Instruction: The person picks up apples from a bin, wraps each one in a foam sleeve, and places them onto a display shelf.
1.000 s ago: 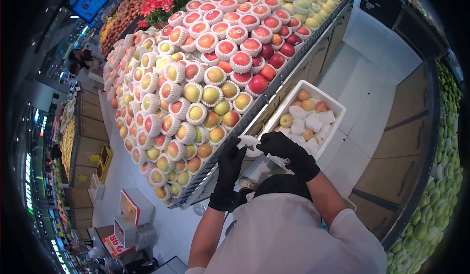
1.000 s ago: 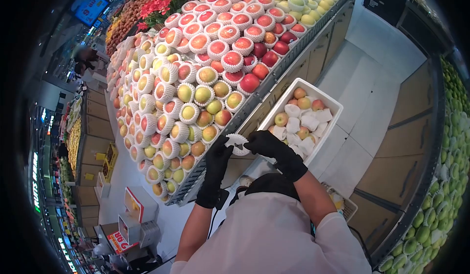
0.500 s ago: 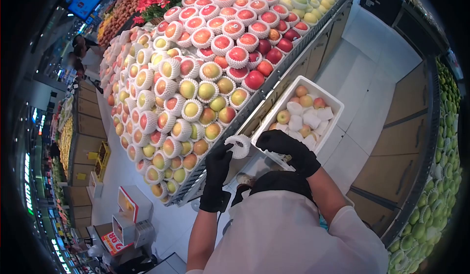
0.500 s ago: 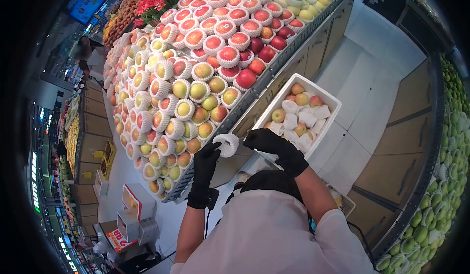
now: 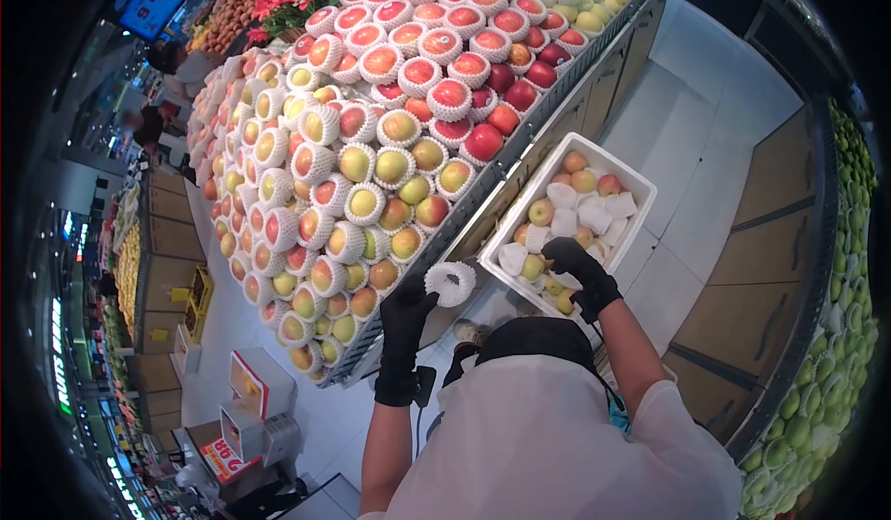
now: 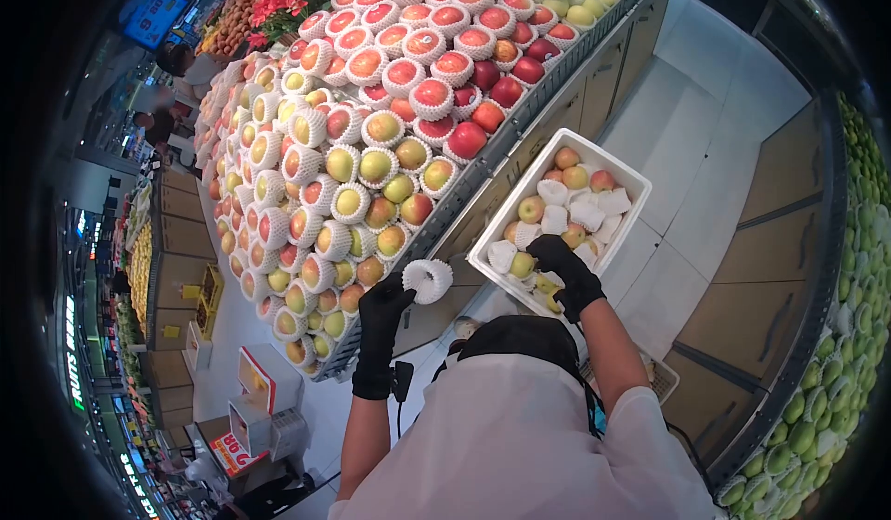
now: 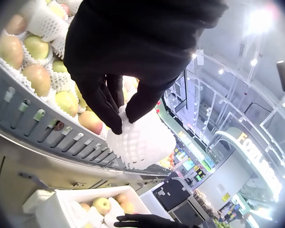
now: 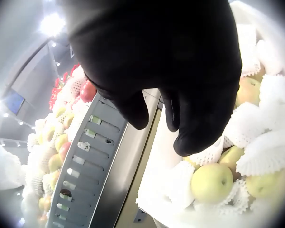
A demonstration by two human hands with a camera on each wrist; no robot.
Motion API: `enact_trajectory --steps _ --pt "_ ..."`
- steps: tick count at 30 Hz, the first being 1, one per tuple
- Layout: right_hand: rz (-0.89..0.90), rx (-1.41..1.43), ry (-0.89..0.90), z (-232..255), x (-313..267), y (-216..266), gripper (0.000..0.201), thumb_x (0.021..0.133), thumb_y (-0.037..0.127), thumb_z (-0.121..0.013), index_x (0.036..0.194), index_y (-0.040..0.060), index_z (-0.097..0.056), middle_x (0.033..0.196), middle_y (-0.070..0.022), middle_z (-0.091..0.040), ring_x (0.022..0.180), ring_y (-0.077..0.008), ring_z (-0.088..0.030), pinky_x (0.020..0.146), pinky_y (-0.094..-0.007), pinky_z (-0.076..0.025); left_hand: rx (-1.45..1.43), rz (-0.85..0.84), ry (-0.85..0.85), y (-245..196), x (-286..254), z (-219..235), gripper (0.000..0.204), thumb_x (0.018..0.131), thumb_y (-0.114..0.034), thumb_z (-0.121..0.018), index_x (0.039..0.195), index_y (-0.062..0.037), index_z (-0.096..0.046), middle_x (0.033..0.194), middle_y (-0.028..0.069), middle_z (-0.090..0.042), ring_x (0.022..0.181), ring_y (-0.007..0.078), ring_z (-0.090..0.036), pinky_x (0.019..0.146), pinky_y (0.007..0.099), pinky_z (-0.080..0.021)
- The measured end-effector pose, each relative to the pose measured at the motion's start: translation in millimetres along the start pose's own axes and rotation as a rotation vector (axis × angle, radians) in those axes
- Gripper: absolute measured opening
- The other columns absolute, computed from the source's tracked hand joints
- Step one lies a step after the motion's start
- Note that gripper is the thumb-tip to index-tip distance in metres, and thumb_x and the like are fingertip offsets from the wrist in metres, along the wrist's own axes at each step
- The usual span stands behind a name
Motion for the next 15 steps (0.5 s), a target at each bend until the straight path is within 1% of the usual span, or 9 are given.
enact_trajectory --steps 2,4,6,8,10,11,14,15 --pt "0.122 -0.209 -0.016 -6.1 7.6 -9.6 0.039 0.064 0.006 -0.076 0.102 0.0029 -0.067 0.102 -0.0155 -0.064 0.100 -0.0359 -0.059 0.088 -0.0427 -0.049 0.007 0.010 0.016 -0.9 0.5 1.2 0.034 0.080 -0.003 -0.075 0.112 0.0041 -0.065 0.098 0.0078 -0.070 0.088 0.0138 -0.065 0.080 0.0282 -0.053" --pt "0.002 -0.393 0.071 -16.5 21.0 -30.2 0.040 0.063 0.007 -0.076 0.102 0.0031 -0.067 0.104 -0.0162 -0.064 0.101 -0.0366 -0.058 0.089 -0.0429 -0.048 0.017 0.043 0.008 -8.3 -2.6 3.8 0.029 0.081 -0.004 -0.074 0.108 0.0046 -0.066 0.095 0.0073 -0.069 0.087 0.0141 -0.065 0.078 0.0284 -0.053" --pt "-0.075 -0.463 0.058 -17.9 27.3 -42.8 0.040 0.063 0.008 -0.076 0.102 0.0036 -0.068 0.105 -0.0165 -0.064 0.101 -0.0371 -0.058 0.090 -0.0436 -0.047 -0.085 0.063 0.014 -5.2 -4.8 5.6 0.029 0.081 -0.004 -0.074 0.108 0.0044 -0.066 0.097 0.0081 -0.070 0.086 0.0142 -0.065 0.078 0.0282 -0.054" --pt "-0.109 -0.420 -0.051 -11.7 30.8 -48.2 0.040 0.062 0.010 -0.076 0.102 0.0045 -0.069 0.105 -0.0165 -0.065 0.102 -0.0374 -0.058 0.089 -0.0447 -0.047 -0.159 0.079 -0.001 -1.4 -8.1 8.6 0.028 0.081 -0.004 -0.074 0.107 0.0043 -0.066 0.096 0.0085 -0.070 0.085 0.0142 -0.065 0.077 0.0279 -0.054" --pt "-0.120 -0.510 -0.033 -21.3 39.7 -71.2 0.040 0.063 0.012 -0.076 0.103 0.0051 -0.070 0.102 -0.0167 -0.064 0.100 -0.0375 -0.058 0.087 -0.0457 -0.047 -0.202 0.090 -0.039 3.1 -10.4 13.2 0.027 0.082 -0.003 -0.073 0.106 0.0043 -0.065 0.093 0.0083 -0.069 0.084 0.0141 -0.065 0.076 0.0275 -0.054" --pt "-0.126 -0.554 -0.023 -26.3 42.9 -83.9 0.040 0.064 0.013 -0.076 0.103 0.0054 -0.070 0.101 -0.0169 -0.064 0.099 -0.0376 -0.058 0.086 -0.0462 -0.047 -0.189 0.097 -0.039 8.4 -11.7 15.6 0.027 0.083 -0.005 -0.072 0.106 0.0044 -0.064 0.094 0.0088 -0.068 0.084 0.0152 -0.065 0.076 0.0285 -0.055" --pt "-0.171 -0.553 -0.052 -24.5 47.6 -94.9 0.036 0.063 0.018 -0.077 0.097 0.0055 -0.069 0.096 -0.0175 -0.063 0.096 -0.0373 -0.058 0.082 -0.0462 -0.047 -0.157 0.126 -0.043 20.4 -15.6 22.8 0.027 0.084 -0.008 -0.071 0.106 0.0047 -0.062 0.095 0.0098 -0.066 0.085 0.0175 -0.065 0.076 0.0303 -0.055" --pt "-0.262 -0.515 -0.061 -26.9 50.3 -123.3 0.037 0.064 0.018 -0.077 0.096 0.0046 -0.068 0.096 -0.0179 -0.062 0.095 -0.0376 -0.058 0.082 -0.0461 -0.047 -0.152 0.139 -0.047 19.0 -17.7 24.8 0.026 0.085 -0.008 -0.071 0.106 0.0048 -0.062 0.095 0.0098 -0.066 0.085 0.0176 -0.065 0.076 0.0303 -0.055"
Point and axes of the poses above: each hand's wrist, its own x-axis towards the middle knuckle, its own z-axis out of the back of the hand, y = z × x, the point moved 10 cm from there along x, towards the middle knuckle
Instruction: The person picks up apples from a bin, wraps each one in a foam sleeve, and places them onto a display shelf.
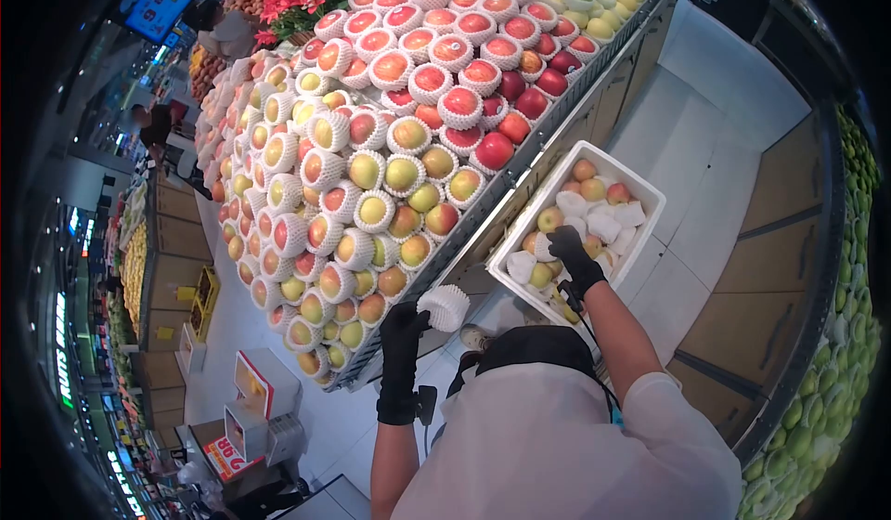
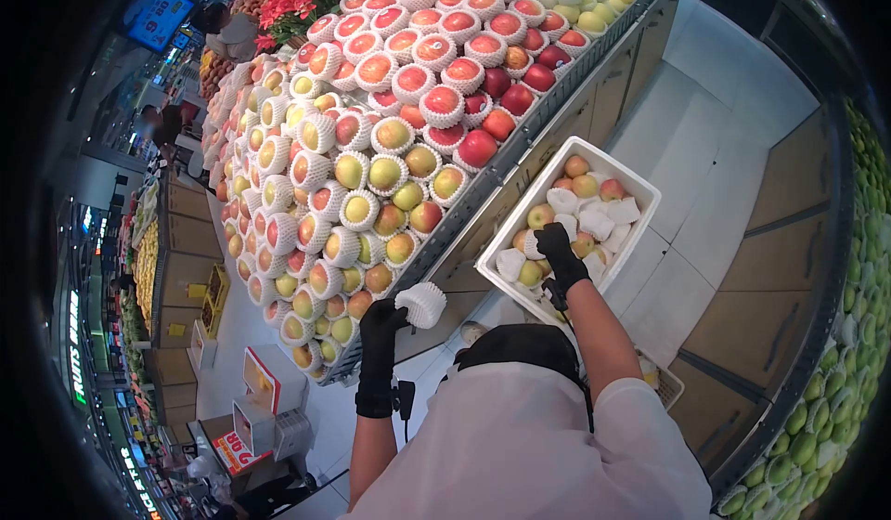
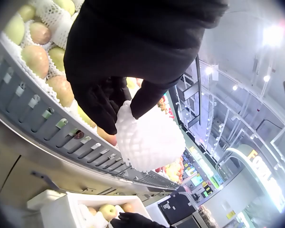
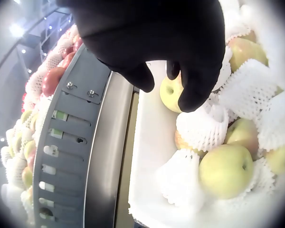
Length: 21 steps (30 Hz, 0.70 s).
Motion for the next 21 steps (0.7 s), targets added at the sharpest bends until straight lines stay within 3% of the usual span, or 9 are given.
enact_trajectory --steps 2,5,8,11,14,17,20,21 --pt "-0.179 0.069 0.044 -43.5 17.3 -49.7 0.038 0.065 0.020 -0.078 0.096 0.0028 -0.065 0.096 -0.0188 -0.061 0.093 -0.0381 -0.058 0.081 -0.0457 -0.047 -0.001 0.008 -0.005 -3.5 -3.0 3.6 0.026 0.085 -0.009 -0.070 0.106 0.0049 -0.062 0.095 0.0096 -0.066 0.085 0.0174 -0.065 0.076 0.0303 -0.055" --pt "-0.495 0.310 -0.360 -0.8 4.8 -45.5 0.042 0.070 0.024 -0.076 0.099 -0.0035 -0.065 0.100 -0.0248 -0.067 0.097 -0.0405 -0.064 0.084 -0.0452 -0.051 -0.024 -0.002 -0.010 -8.1 -6.1 8.0 0.026 0.085 -0.009 -0.070 0.106 0.0047 -0.062 0.095 0.0090 -0.065 0.086 0.0168 -0.064 0.078 0.0299 -0.054" --pt "-0.600 0.449 -0.382 7.6 3.4 -41.5 0.059 0.066 0.020 -0.079 0.114 -0.0055 -0.058 0.106 -0.0266 -0.064 0.104 -0.0412 -0.062 0.089 -0.0431 -0.051 -0.042 0.004 -0.028 -9.2 -5.6 13.3 0.027 0.085 -0.010 -0.070 0.106 0.0045 -0.062 0.095 0.0083 -0.065 0.086 0.0161 -0.064 0.079 0.0295 -0.054" --pt "-0.557 0.416 -0.384 -11.2 12.2 -53.4 0.068 0.067 0.020 -0.083 0.121 -0.0013 -0.048 0.109 -0.0204 -0.060 0.100 -0.0342 -0.061 0.084 -0.0415 -0.052 -0.058 0.027 -0.043 -6.0 -5.3 17.6 0.027 0.084 -0.010 -0.071 0.105 0.0043 -0.062 0.093 0.0078 -0.065 0.084 0.0156 -0.063 0.077 0.0294 -0.053" --pt "-0.724 0.713 -0.220 -45.8 16.7 -76.8 0.076 0.067 0.019 -0.085 0.129 0.0006 -0.045 0.115 -0.0214 -0.058 0.106 -0.0337 -0.060 0.086 -0.0402 -0.052 -0.091 0.032 -0.065 -5.6 -5.8 20.7 0.025 0.084 -0.009 -0.072 0.104 0.0041 -0.063 0.091 0.0076 -0.066 0.082 0.0156 -0.064 0.074 0.0299 -0.054" --pt "-0.672 0.570 -0.231 -43.4 21.4 -81.9 0.088 0.064 0.019 -0.086 0.137 0.0036 -0.040 0.120 -0.0198 -0.057 0.109 -0.0334 -0.058 0.089 -0.0416 -0.050 -0.113 0.040 -0.055 -1.8 -3.7 23.1 0.026 0.084 -0.008 -0.072 0.105 0.0041 -0.062 0.094 0.0085 -0.066 0.084 0.0164 -0.064 0.076 0.0307 -0.055" --pt "-0.572 0.417 -0.270 11.6 17.1 -37.8 0.084 0.062 0.020 -0.083 0.134 -0.0013 -0.045 0.121 -0.0254 -0.057 0.117 -0.0410 -0.054 0.099 -0.0458 -0.045 -0.121 0.056 -0.040 8.5 -1.4 24.6 0.027 0.085 -0.008 -0.071 0.107 0.0040 -0.062 0.098 0.0104 -0.066 0.088 0.0179 -0.064 0.078 0.0324 -0.055" --pt "-0.569 0.369 -0.257 8.1 17.5 -38.0 0.085 0.062 0.021 -0.083 0.135 -0.0008 -0.044 0.122 -0.0256 -0.056 0.119 -0.0414 -0.052 0.100 -0.0461 -0.044 -0.125 0.057 -0.031 8.3 -1.5 23.8 0.027 0.085 -0.009 -0.071 0.107 0.0039 -0.062 0.099 0.0104 -0.066 0.089 0.0179 -0.064 0.079 0.0325 -0.055"
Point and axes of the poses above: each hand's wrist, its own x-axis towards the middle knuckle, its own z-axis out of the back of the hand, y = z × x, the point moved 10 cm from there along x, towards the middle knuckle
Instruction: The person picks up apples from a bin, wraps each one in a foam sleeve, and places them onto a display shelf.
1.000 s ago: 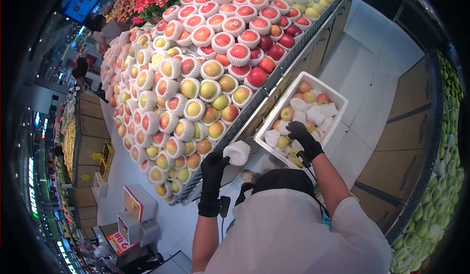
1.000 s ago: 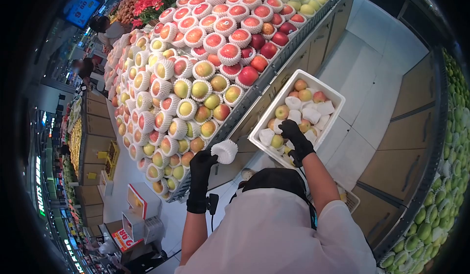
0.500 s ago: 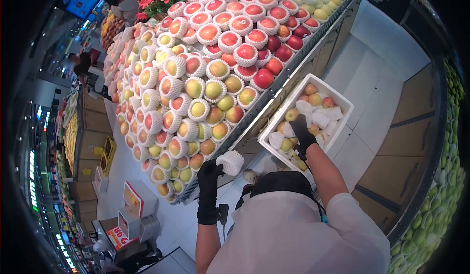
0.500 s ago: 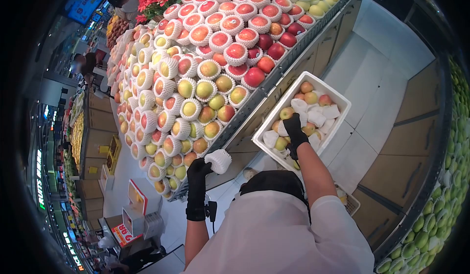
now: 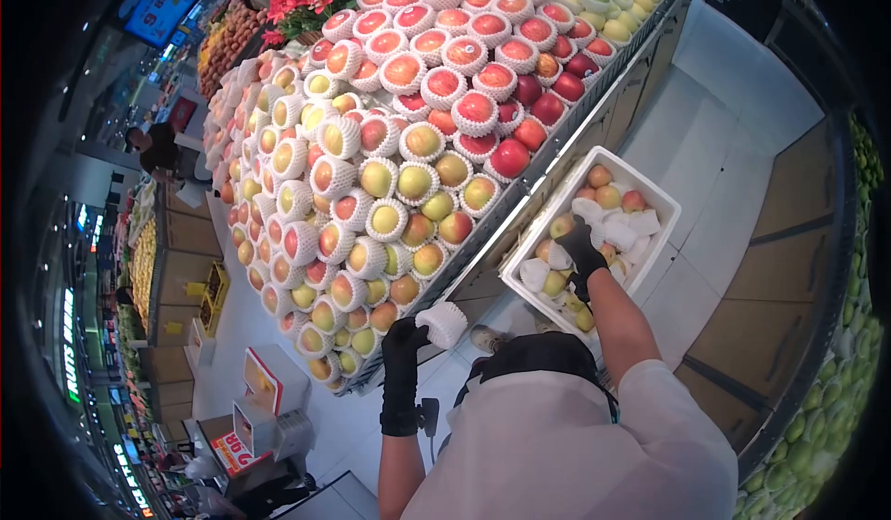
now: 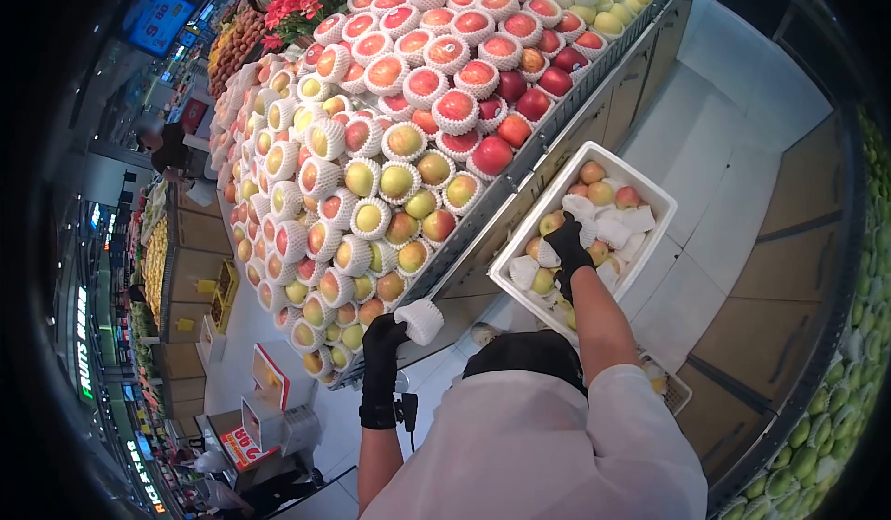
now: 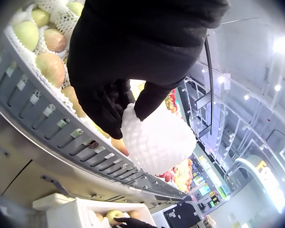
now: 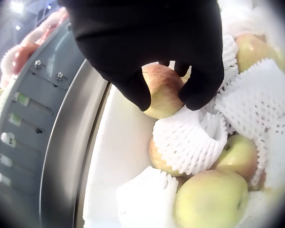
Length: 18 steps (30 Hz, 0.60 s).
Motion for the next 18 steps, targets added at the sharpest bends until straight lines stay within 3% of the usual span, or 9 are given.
enact_trajectory --steps 5,11,14,18 --pt "-0.063 -0.144 0.040 -30.6 10.9 -26.7 0.090 0.062 0.027 -0.084 0.136 -0.0007 -0.041 0.125 -0.0256 -0.051 0.123 -0.0422 -0.044 0.105 -0.0474 -0.038 0.028 0.012 0.029 -9.5 -1.9 -10.1 0.026 0.087 -0.011 -0.069 0.107 0.0036 -0.062 0.100 0.0104 -0.066 0.093 0.0183 -0.064 0.083 0.0335 -0.054" --pt "-0.103 -0.044 -0.005 -15.2 -2.1 -10.3 0.079 0.062 0.029 -0.085 0.124 -0.0030 -0.048 0.121 -0.0253 -0.056 0.113 -0.0414 -0.054 0.095 -0.0461 -0.046 0.022 0.010 0.048 -5.1 2.7 -13.5 0.026 0.088 -0.010 -0.068 0.109 0.0030 -0.062 0.103 0.0103 -0.066 0.094 0.0184 -0.064 0.083 0.0333 -0.054" --pt "-0.044 0.089 -0.039 -2.2 -7.6 3.4 0.069 0.062 0.029 -0.085 0.115 -0.0036 -0.055 0.109 -0.0236 -0.063 0.102 -0.0380 -0.063 0.084 -0.0442 -0.052 -0.013 0.002 0.055 -6.8 3.4 -15.8 0.027 0.088 -0.010 -0.068 0.110 0.0026 -0.061 0.101 0.0094 -0.064 0.093 0.0183 -0.063 0.081 0.0320 -0.054" --pt "0.019 0.148 -0.047 25.3 -22.0 35.3 0.053 0.061 0.026 -0.086 0.098 -0.0049 -0.064 0.089 -0.0199 -0.068 0.084 -0.0318 -0.068 0.072 -0.0405 -0.054 -0.026 -0.057 0.030 -8.1 6.4 -12.1 0.018 0.088 -0.009 -0.067 0.100 0.0002 -0.058 0.094 0.0070 -0.061 0.086 0.0161 -0.061 0.076 0.0303 -0.054"
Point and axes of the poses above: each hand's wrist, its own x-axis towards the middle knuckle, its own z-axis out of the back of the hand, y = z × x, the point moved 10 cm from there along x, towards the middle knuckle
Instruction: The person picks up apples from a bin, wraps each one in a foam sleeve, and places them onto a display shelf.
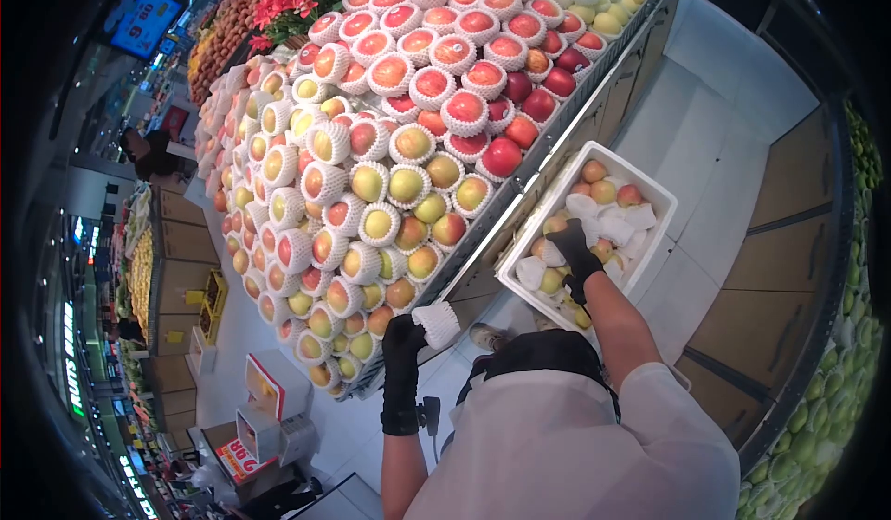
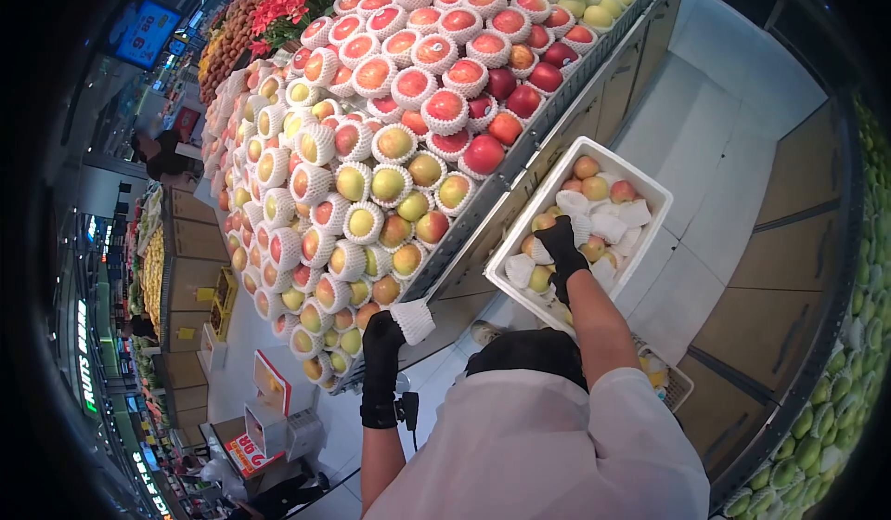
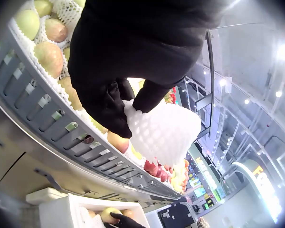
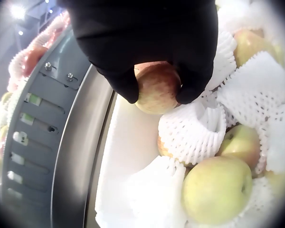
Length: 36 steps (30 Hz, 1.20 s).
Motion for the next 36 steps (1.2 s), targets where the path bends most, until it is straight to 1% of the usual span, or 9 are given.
enact_trajectory --steps 8,11,13,16,19,27,28,31,36 --pt "-0.027 0.196 0.286 19.6 -18.0 27.6 0.060 0.069 0.022 -0.084 0.115 -0.0012 -0.053 0.108 -0.0129 -0.057 0.098 -0.0249 -0.059 0.081 -0.0360 -0.051 0.083 -0.124 -0.016 -5.3 15.3 -2.8 0.014 0.086 -0.008 -0.069 0.089 -0.0050 -0.056 0.087 0.0004 -0.060 0.081 0.0108 -0.057 0.073 0.0270 -0.050" --pt "0.173 0.340 0.081 28.5 -6.7 4.6 0.056 0.065 0.019 -0.086 0.108 -0.0045 -0.060 0.095 -0.0113 -0.065 0.079 -0.0200 -0.065 0.067 -0.0334 -0.055 -0.024 -0.121 0.018 -44.4 6.0 -29.6 0.023 0.086 -0.010 -0.069 0.107 -0.0023 -0.063 0.098 0.0019 -0.064 0.087 0.0098 -0.059 0.077 0.0258 -0.049" --pt "-0.008 0.517 0.258 47.7 -30.9 34.4 0.056 0.070 0.020 -0.084 0.113 -0.0031 -0.057 0.097 -0.0092 -0.062 0.082 -0.0167 -0.064 0.068 -0.0301 -0.054 -0.053 -0.111 0.080 -42.9 7.3 -34.8 0.033 0.088 -0.010 -0.067 0.119 0.0005 -0.062 0.104 0.0041 -0.065 0.093 0.0117 -0.060 0.083 0.0272 -0.050" --pt "-0.038 0.657 0.415 71.0 -50.3 84.7 0.039 0.082 0.020 -0.076 0.110 0.0007 -0.057 0.096 -0.0037 -0.057 0.083 -0.0114 -0.061 0.069 -0.0246 -0.054 0.757 -0.504 0.175 -64.4 1.0 -51.6 0.030 0.089 -0.008 -0.063 0.117 0.0019 -0.062 0.104 0.0053 -0.065 0.094 0.0143 -0.062 0.086 0.0301 -0.051" --pt "-0.020 0.693 0.539 80.3 -65.8 111.6 0.035 0.084 0.020 -0.073 0.109 0.0012 -0.057 0.097 -0.0033 -0.057 0.085 -0.0111 -0.060 0.070 -0.0243 -0.054 -0.047 -0.074 0.178 -36.3 9.9 -48.9 0.028 0.088 -0.002 -0.061 0.115 0.0027 -0.061 0.104 0.0069 -0.065 0.095 0.0163 -0.062 0.088 0.0316 -0.052" --pt "0.113 0.603 0.674 78.2 -90.1 169.2 0.032 0.092 0.021 -0.065 0.113 -0.0004 -0.053 0.103 -0.0054 -0.056 0.091 -0.0123 -0.061 0.074 -0.0268 -0.056 -0.111 -0.110 0.133 -37.8 4.6 -58.3 0.030 0.088 -0.008 -0.063 0.116 0.0009 -0.057 0.097 0.0070 -0.066 0.084 0.0149 -0.063 0.075 0.0304 -0.055" --pt "0.028 0.704 0.685 73.6 -96.5 173.2 0.040 0.088 0.023 -0.069 0.117 0.0006 -0.055 0.096 -0.0078 -0.062 0.078 -0.0146 -0.065 0.069 -0.0265 -0.055 -0.153 -0.086 0.138 -37.1 5.4 -59.4 0.031 0.088 -0.009 -0.063 0.117 0.0006 -0.056 0.097 0.0074 -0.066 0.082 0.0150 -0.063 0.072 0.0309 -0.055" --pt "-0.006 0.633 0.782 67.2 -118.4 192.6 0.043 0.088 0.025 -0.070 0.119 0.0009 -0.054 0.096 -0.0072 -0.062 0.075 -0.0132 -0.064 0.066 -0.0254 -0.053 -0.163 -0.041 0.168 -31.9 4.4 -62.8 0.034 0.090 -0.011 -0.062 0.121 -0.0007 -0.053 0.096 0.0111 -0.067 0.082 0.0166 -0.065 0.070 0.0326 -0.057" --pt "0.041 0.614 0.816 62.9 -145.2 226.9 0.045 0.089 0.025 -0.070 0.124 0.0021 -0.053 0.099 -0.0067 -0.063 0.078 -0.0117 -0.063 0.068 -0.0247 -0.052 -0.251 -0.069 0.205 -45.5 1.7 -92.0 0.045 0.093 -0.009 -0.059 0.133 -0.0011 -0.042 0.115 0.0182 -0.063 0.097 0.0222 -0.066 0.083 0.0369 -0.057"
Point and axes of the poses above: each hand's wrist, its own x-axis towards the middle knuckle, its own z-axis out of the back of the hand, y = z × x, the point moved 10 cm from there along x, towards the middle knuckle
